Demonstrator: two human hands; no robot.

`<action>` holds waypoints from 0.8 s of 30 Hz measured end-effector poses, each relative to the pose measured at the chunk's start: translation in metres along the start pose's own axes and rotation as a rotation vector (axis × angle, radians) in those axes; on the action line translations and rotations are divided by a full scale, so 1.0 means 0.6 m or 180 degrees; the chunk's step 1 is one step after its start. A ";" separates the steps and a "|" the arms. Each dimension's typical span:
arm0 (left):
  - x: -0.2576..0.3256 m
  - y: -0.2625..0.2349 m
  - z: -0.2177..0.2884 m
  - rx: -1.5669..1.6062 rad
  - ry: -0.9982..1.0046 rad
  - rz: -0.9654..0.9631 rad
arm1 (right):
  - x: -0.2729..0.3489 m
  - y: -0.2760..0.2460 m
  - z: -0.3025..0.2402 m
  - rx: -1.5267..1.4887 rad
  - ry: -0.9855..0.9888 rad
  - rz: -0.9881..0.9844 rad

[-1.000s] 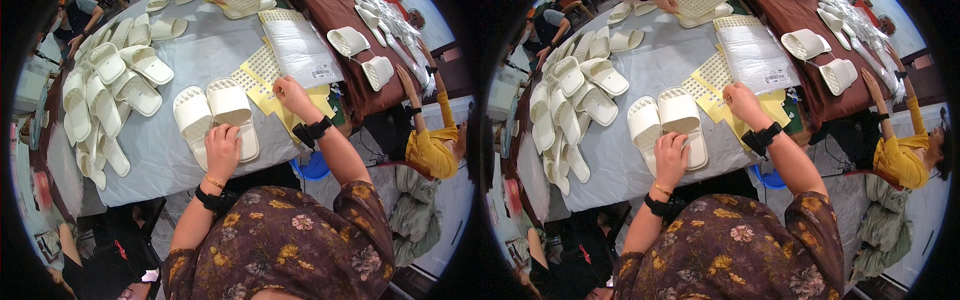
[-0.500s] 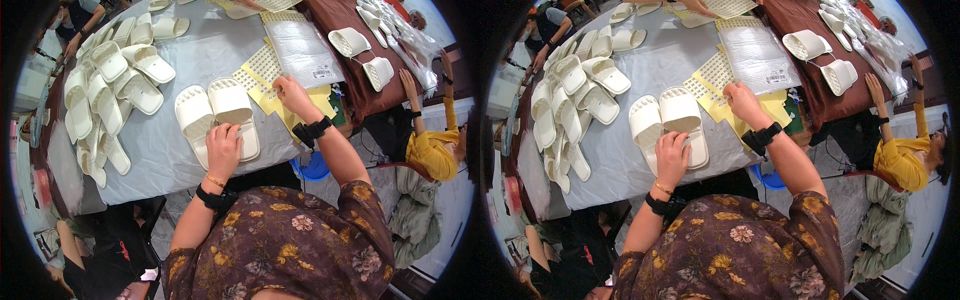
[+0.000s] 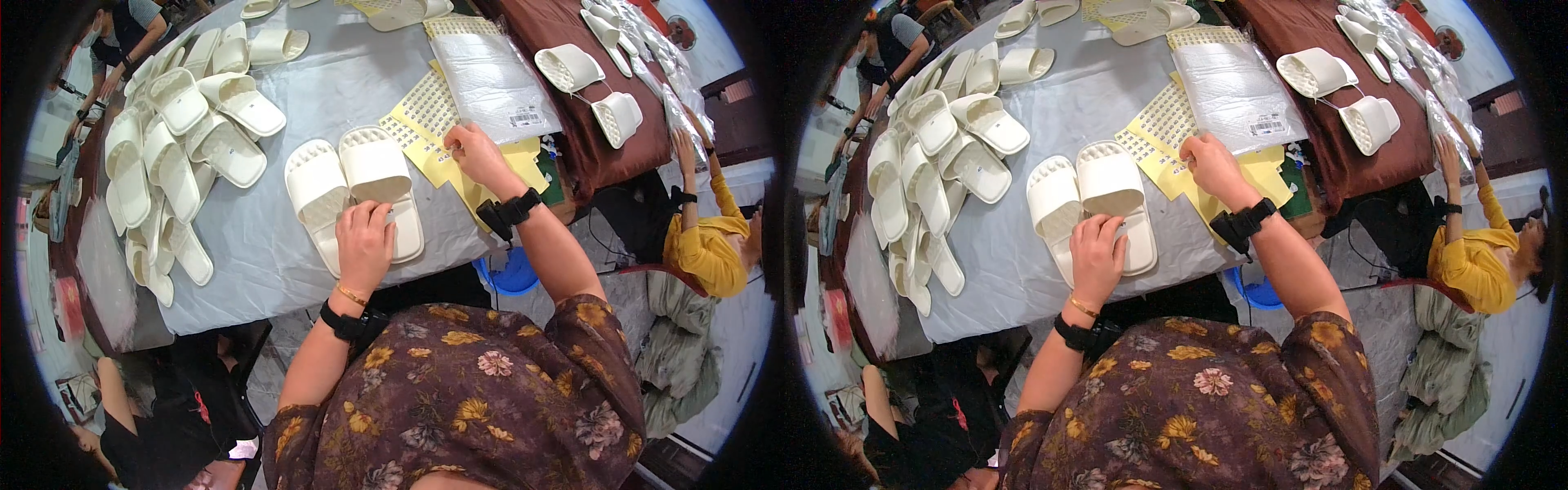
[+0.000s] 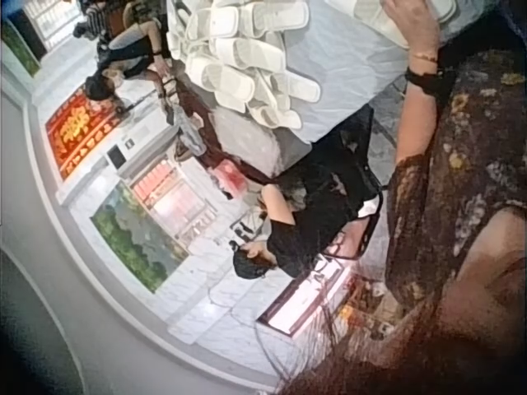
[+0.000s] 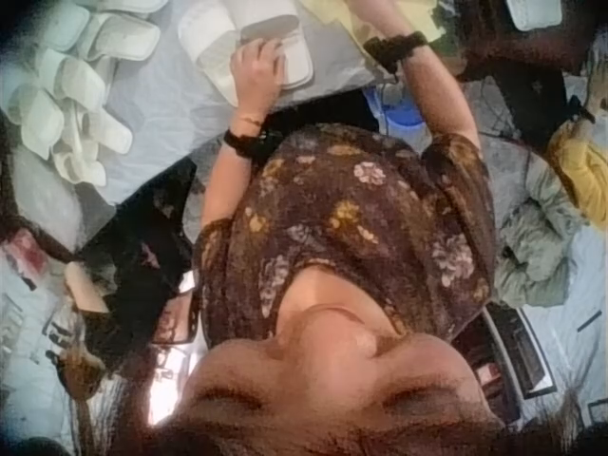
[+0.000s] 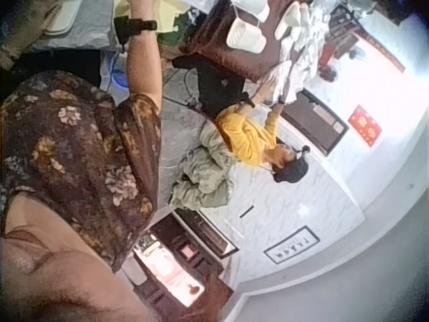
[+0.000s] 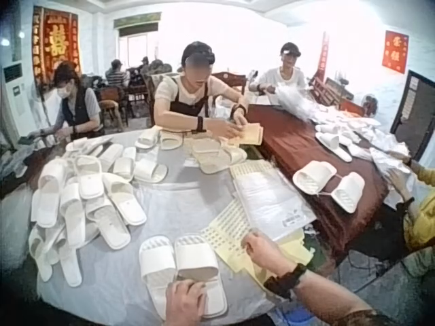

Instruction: Peeling small circular labels from a yellow sheet and applying them to the soles of white house slippers.

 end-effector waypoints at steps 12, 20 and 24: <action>0.000 0.000 0.000 -0.0005 -0.0005 0.0019 | -0.007 0.000 0.009 -0.0065 -0.0043 -0.0093; 0.000 0.001 0.000 -0.0022 0.0023 0.0042 | -0.005 -0.004 0.005 -0.0256 0.0025 -0.0128; 0.000 -0.001 0.000 0.0005 0.0002 0.0062 | -0.007 0.000 0.009 -0.0170 0.0030 -0.0196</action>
Point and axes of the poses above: each hand's wrist, its own x-axis away from the middle knuckle, its own y-axis out of the palm, z = x × y, the point moved 5 cm from there along -x, towards the middle knuckle, and after that the axes turned 9 degrees about -x, right-handed, at the moved point
